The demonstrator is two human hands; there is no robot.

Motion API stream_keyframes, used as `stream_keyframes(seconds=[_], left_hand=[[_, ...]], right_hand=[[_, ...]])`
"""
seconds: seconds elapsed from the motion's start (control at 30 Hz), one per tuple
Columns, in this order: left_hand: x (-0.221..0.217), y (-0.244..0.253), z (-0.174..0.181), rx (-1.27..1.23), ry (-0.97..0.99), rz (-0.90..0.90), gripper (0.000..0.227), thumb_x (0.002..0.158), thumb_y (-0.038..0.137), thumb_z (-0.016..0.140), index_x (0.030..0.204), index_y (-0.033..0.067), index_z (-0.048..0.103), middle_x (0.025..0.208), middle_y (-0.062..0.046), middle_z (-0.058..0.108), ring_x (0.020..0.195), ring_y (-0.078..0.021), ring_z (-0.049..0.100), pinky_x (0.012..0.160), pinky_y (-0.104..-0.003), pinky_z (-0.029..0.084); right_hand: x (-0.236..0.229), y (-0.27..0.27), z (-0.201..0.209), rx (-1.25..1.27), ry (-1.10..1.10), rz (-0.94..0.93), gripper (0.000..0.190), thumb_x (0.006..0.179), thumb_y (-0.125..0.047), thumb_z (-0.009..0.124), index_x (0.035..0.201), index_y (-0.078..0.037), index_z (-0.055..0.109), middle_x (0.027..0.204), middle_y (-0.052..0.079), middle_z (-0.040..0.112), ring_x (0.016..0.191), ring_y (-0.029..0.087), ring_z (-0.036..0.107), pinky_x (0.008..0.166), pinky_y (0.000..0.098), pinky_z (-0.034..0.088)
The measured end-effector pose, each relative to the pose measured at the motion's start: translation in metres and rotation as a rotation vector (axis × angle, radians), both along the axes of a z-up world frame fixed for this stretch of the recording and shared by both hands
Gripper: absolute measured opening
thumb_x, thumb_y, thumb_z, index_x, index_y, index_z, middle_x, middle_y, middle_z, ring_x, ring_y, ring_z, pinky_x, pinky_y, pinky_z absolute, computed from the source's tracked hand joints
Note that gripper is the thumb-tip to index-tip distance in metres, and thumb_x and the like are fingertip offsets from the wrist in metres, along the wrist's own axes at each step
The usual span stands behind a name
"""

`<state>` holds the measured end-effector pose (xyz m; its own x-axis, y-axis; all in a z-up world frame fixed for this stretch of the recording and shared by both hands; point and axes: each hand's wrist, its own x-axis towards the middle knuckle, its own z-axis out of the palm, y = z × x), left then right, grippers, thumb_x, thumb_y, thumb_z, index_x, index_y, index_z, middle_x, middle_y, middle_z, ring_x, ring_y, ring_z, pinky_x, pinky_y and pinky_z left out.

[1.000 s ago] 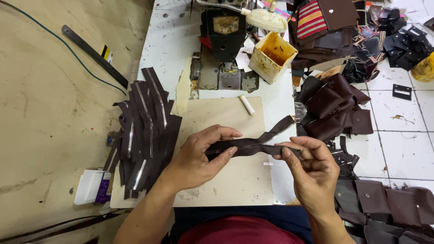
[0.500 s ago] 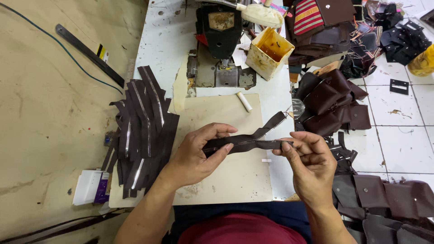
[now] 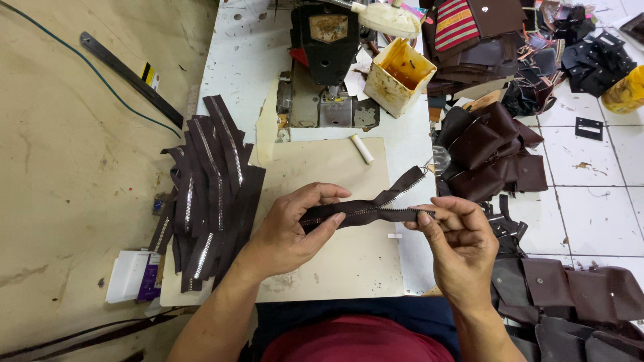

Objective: The person applies glue to brown zipper strips using a small white applicator. They repeatedly pick up zippers, apply glue along the teeth, and place them back on the table. The person also inspects the zipper teeth by hand between applications.

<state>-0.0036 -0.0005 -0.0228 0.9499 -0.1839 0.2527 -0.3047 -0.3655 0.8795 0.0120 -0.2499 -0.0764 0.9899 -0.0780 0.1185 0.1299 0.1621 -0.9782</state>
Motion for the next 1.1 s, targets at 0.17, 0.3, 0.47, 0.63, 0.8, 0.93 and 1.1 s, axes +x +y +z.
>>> stream_keyframes(seconds=[0.17, 0.3, 0.47, 0.63, 0.8, 0.93, 1.1], left_hand=[[-0.001, 0.000, 0.001, -0.007, 0.010, -0.007, 0.028, 0.095, 0.012, 0.066, 0.123, 0.0089, 0.065, 0.115, -0.004, 0.073, 0.106, -0.0163, 0.073, 0.093, -0.027, 0.058], [-0.002, 0.001, -0.001, -0.024, 0.032, -0.008, 0.028, 0.095, 0.012, 0.067, 0.123, 0.0090, 0.065, 0.112, -0.005, 0.074, 0.103, -0.0153, 0.074, 0.089, -0.026, 0.059], [-0.004, 0.002, -0.001, -0.025, 0.042, -0.009, 0.028, 0.095, 0.014, 0.067, 0.123, 0.0091, 0.066, 0.111, -0.004, 0.074, 0.103, -0.0144, 0.073, 0.089, -0.025, 0.058], [-0.005, 0.011, -0.012, -0.123, -0.063, 0.085, 0.031, 0.088, 0.008, 0.074, 0.119, 0.0070, 0.073, 0.094, -0.014, 0.079, 0.090, -0.0275, 0.078, 0.076, -0.037, 0.060], [0.001, 0.024, -0.038, -0.499, -0.025, 0.321, 0.040, 0.097, 0.001, 0.062, 0.137, -0.0003, 0.057, 0.099, -0.015, 0.072, 0.083, -0.0171, 0.069, 0.070, -0.027, 0.059], [0.002, 0.012, -0.029, -0.609, -0.003, 0.312, 0.054, 0.096, -0.002, 0.060, 0.147, 0.0017, 0.044, 0.105, -0.011, 0.067, 0.087, -0.0135, 0.065, 0.076, -0.026, 0.058], [0.022, -0.013, -0.044, -0.738, 0.024, 0.253, 0.068, 0.094, -0.011, 0.059, 0.154, 0.0048, 0.031, 0.110, -0.017, 0.063, 0.095, -0.0195, 0.064, 0.085, -0.032, 0.057]], right_hand=[[-0.002, 0.000, 0.000, 0.000, -0.009, 0.003, 0.026, 0.095, 0.002, 0.068, 0.118, 0.002, 0.056, 0.101, 0.020, 0.074, 0.080, 0.026, 0.076, 0.085, 0.0311, 0.065], [-0.003, 0.001, 0.001, 0.000, -0.025, -0.002, 0.025, 0.095, 0.001, 0.068, 0.117, 0.001, 0.057, 0.101, 0.020, 0.074, 0.080, 0.025, 0.076, 0.085, 0.0317, 0.066], [-0.004, 0.001, 0.000, 0.003, -0.040, 0.006, 0.026, 0.095, 0.002, 0.067, 0.118, 0.002, 0.056, 0.103, 0.021, 0.074, 0.082, 0.026, 0.076, 0.086, 0.0329, 0.065], [0.023, 0.004, -0.002, -0.154, -0.168, -0.008, 0.029, 0.095, 0.005, 0.067, 0.123, 0.010, 0.058, 0.098, 0.025, 0.074, 0.081, 0.025, 0.074, 0.081, 0.0406, 0.064], [0.067, 0.019, -0.015, -0.682, -0.232, 0.025, 0.028, 0.094, -0.009, 0.078, 0.120, -0.006, 0.069, 0.102, 0.013, 0.077, 0.089, 0.025, 0.073, 0.078, 0.0344, 0.058], [0.105, 0.037, -0.043, -0.910, -0.339, 0.062, 0.029, 0.090, -0.015, 0.081, 0.117, -0.010, 0.071, 0.099, 0.009, 0.076, 0.089, 0.028, 0.070, 0.074, 0.0372, 0.057], [0.142, 0.064, -0.070, -1.358, -0.452, 0.082, 0.018, 0.092, -0.025, 0.073, 0.106, -0.013, 0.073, 0.089, 0.005, 0.071, 0.088, 0.027, 0.070, 0.077, 0.0382, 0.056]])
